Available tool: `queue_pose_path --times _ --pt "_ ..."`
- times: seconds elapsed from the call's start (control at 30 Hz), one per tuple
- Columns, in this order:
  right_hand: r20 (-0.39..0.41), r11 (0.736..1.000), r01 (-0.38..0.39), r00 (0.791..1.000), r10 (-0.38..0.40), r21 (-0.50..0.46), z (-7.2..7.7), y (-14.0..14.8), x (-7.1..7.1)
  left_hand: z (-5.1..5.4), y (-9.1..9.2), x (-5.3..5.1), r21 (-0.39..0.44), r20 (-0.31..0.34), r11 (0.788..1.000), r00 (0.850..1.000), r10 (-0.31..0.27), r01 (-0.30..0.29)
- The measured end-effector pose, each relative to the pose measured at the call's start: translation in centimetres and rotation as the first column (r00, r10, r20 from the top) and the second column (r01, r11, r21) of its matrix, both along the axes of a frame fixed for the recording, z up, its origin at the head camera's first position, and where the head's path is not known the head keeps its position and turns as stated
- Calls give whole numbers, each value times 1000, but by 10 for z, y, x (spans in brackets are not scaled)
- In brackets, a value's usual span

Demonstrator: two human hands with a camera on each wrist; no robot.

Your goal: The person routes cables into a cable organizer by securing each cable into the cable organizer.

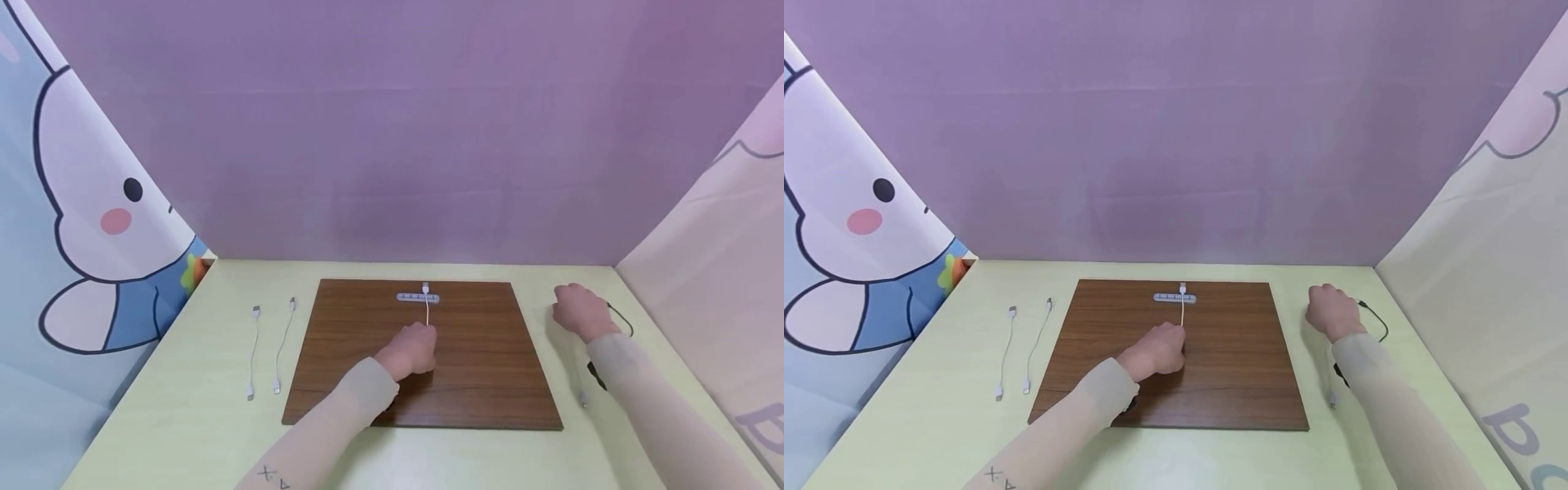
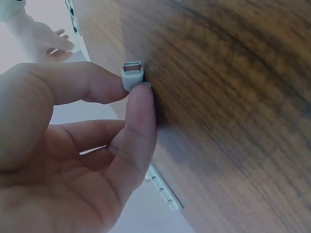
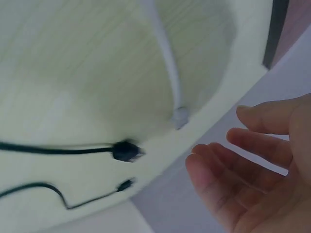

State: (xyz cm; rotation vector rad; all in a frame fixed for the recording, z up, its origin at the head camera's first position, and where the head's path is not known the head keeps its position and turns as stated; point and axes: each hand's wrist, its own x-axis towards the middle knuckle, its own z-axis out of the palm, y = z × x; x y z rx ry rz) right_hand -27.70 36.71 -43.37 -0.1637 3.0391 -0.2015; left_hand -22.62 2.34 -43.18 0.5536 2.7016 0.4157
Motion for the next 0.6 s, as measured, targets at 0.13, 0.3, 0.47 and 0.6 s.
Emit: queue_pose_path --times 0.13,0.3,0.47,0.6 --pt "93 995 81 993 -75 -61 0 11 -6 0 1 1 -3 2 1000 1000 7 -7" --pt "147 984 142 981 -125 -111 -3 14 -6 0 5 3 -15 14 999 1000 28 -28" --pt "179 960 219 966 -187 -176 -7 13 -6 0 5 3 -15 12 1000 1000 25 -25" --pt "206 938 262 955 -216 -229 -10 12 -9 1 4 3 -22 14 1000 1000 23 -23"
